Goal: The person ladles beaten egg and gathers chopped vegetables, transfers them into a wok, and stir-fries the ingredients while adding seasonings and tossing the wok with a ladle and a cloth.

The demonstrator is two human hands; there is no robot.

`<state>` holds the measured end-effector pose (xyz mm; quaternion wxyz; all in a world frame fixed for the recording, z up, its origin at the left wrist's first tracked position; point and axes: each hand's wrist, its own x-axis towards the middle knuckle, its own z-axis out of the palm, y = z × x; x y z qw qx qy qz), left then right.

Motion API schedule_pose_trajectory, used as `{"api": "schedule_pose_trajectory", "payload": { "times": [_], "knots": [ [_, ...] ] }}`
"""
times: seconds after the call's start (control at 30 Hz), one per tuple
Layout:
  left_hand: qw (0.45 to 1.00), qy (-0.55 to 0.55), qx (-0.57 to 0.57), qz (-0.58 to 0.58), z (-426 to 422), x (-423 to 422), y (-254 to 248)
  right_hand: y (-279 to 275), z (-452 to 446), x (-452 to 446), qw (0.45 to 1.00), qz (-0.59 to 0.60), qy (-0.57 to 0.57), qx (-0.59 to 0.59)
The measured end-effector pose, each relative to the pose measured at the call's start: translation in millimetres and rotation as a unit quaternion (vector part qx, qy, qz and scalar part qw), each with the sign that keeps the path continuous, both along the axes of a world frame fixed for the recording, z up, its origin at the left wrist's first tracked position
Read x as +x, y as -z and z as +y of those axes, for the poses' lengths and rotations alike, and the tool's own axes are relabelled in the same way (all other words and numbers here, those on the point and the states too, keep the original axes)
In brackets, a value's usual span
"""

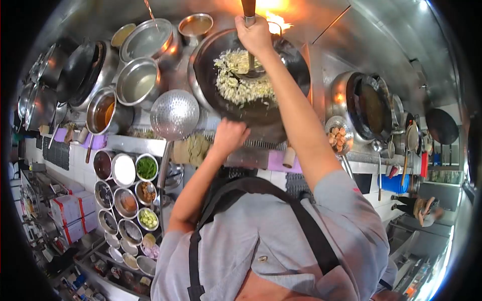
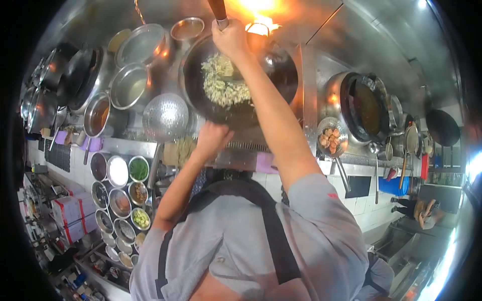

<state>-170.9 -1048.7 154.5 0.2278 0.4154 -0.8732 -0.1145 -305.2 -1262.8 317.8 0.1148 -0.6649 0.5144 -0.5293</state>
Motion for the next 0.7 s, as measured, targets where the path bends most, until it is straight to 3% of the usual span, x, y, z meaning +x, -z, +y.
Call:
{"api": "schedule_pose_trajectory", "payload": {
  "times": [0.07, 0.1, 0.17, 0.2, 0.27, 0.33, 0.4, 0.47, 0.5, 0.53, 0.57, 0.6, 0.63, 0.7],
  "knots": [
    [1.0, 0.016, 0.025, 0.003, 35.0, 19.0, 7.6, -36.7, -5.9, -31.6, 0.994, -0.002, -0.057, 0.091],
    [0.999, 0.008, 0.053, -0.006, 53.0, 24.9, 1.4, -73.3, 26.2, -37.7, 0.989, 0.019, 0.008, 0.149],
    [0.997, 0.0, 0.071, 0.003, 62.3, 27.4, -31.9, -88.0, 34.1, -51.1, 0.989, -0.12, -0.065, -0.06],
    [0.998, 0.001, 0.063, 0.019, 57.1, 21.1, -58.0, -104.6, 67.8, -25.8, 0.981, -0.189, -0.04, -0.033],
    [0.999, 0.004, -0.003, 0.053, 26.5, 4.4, -88.6, -70.8, 67.5, -29.2, 0.989, -0.116, -0.01, -0.092],
    [0.997, -0.003, 0.001, 0.077, -8.6, -8.6, -62.3, -21.1, 42.9, -25.3, 0.991, -0.049, 0.026, -0.124],
    [0.999, -0.016, 0.012, 0.029, 1.9, -7.9, -25.1, 33.2, 0.0, -20.7, 0.99, 0.017, 0.057, -0.131],
    [0.998, -0.014, 0.054, -0.012, 14.0, 9.9, 0.3, -32.9, 9.1, -44.7, 0.998, 0.032, 0.018, 0.044],
    [0.997, -0.017, 0.076, -0.003, 31.4, 23.9, -2.6, -48.4, 3.0, -63.9, 1.0, 0.006, 0.007, 0.03],
    [0.997, -0.02, 0.077, 0.001, 47.6, 33.2, -0.2, -85.5, 26.1, -62.3, 0.99, -0.129, -0.048, 0.002],
    [0.997, -0.017, 0.081, 0.005, 54.1, 35.8, -15.3, -91.1, 21.8, -82.6, 0.99, -0.133, 0.005, 0.042],
    [0.996, -0.018, 0.091, 0.008, 62.4, 36.8, -42.4, -92.1, 20.7, -82.0, 0.991, -0.109, 0.035, -0.071],
    [0.997, -0.014, 0.071, 0.013, 59.1, 30.4, -72.7, -94.5, 38.1, -73.6, 0.988, -0.148, 0.006, -0.054],
    [0.999, -0.006, 0.021, 0.043, 24.9, 7.3, -105.8, -76.6, 54.0, -59.0, 0.99, -0.105, 0.015, -0.093]
  ]
}}
